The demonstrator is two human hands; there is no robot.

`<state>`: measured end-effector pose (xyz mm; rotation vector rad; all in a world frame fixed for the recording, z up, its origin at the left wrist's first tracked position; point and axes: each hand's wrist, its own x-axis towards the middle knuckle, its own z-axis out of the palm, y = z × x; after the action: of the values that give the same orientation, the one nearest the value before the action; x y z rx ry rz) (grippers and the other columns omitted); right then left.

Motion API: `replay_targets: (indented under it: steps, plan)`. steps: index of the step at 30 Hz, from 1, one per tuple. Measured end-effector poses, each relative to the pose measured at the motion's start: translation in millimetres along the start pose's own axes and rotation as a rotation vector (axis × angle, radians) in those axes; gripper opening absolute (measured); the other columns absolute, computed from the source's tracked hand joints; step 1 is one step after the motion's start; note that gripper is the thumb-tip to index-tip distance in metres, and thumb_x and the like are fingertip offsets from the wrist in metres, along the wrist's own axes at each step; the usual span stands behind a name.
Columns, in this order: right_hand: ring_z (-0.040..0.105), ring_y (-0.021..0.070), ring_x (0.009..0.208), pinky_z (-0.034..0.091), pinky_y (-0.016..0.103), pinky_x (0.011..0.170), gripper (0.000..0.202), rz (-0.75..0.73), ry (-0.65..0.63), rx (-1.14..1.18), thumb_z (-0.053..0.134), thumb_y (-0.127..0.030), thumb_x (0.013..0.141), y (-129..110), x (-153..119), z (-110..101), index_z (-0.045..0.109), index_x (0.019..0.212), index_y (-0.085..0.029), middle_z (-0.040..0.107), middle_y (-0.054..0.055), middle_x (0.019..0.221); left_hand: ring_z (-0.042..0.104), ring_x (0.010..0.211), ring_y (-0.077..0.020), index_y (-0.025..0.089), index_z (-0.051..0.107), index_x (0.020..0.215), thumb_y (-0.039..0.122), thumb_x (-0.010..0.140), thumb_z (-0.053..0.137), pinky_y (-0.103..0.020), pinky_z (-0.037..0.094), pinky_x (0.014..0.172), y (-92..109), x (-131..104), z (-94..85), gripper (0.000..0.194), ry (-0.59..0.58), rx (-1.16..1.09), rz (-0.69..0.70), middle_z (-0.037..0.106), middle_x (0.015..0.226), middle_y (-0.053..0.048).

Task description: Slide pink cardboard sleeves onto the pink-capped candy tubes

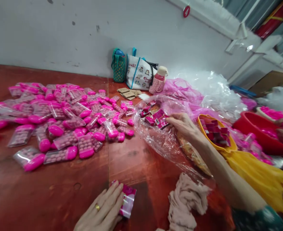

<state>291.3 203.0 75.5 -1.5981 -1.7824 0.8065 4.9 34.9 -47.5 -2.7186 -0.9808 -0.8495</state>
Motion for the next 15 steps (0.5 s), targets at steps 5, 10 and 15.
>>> replay_targets:
  steps: [5,10,15]
  plan:
    - [0.059,0.011,0.045,0.043,0.02,0.044,0.016,0.059,-0.132,0.362,0.054,-0.028,0.079,-21,-69,14,0.058,0.09,-0.018,0.065,0.0,0.055,0.045,0.118,-0.0223,0.009,0.054,0.113,0.018,0.082,0.05,-0.032,0.042,0.094,5,4,-0.5,0.032,0.018,0.038,-0.041,0.059,0.117,-0.014]
    - [0.06,0.0136,0.049,0.046,0.024,0.049,0.017,0.111,-0.28,0.509,0.055,-0.031,0.079,-34,-101,32,0.059,0.089,-0.019,0.064,0.001,0.057,0.05,0.113,-0.022,0.01,0.054,0.112,0.015,0.082,0.05,-0.034,0.046,0.089,8,8,-3.7,0.031,0.014,0.06,-0.043,0.061,0.113,-0.012]
    - [0.06,0.0161,0.06,0.045,0.027,0.055,0.012,-0.192,-0.107,0.084,0.055,-0.031,0.079,-19,-112,48,0.062,0.086,-0.025,0.067,0.001,0.073,0.049,0.114,-0.022,0.011,0.054,0.113,0.016,0.082,0.049,-0.033,0.046,0.09,8,8,-3.9,0.032,0.019,0.077,-0.039,0.061,0.115,-0.012]
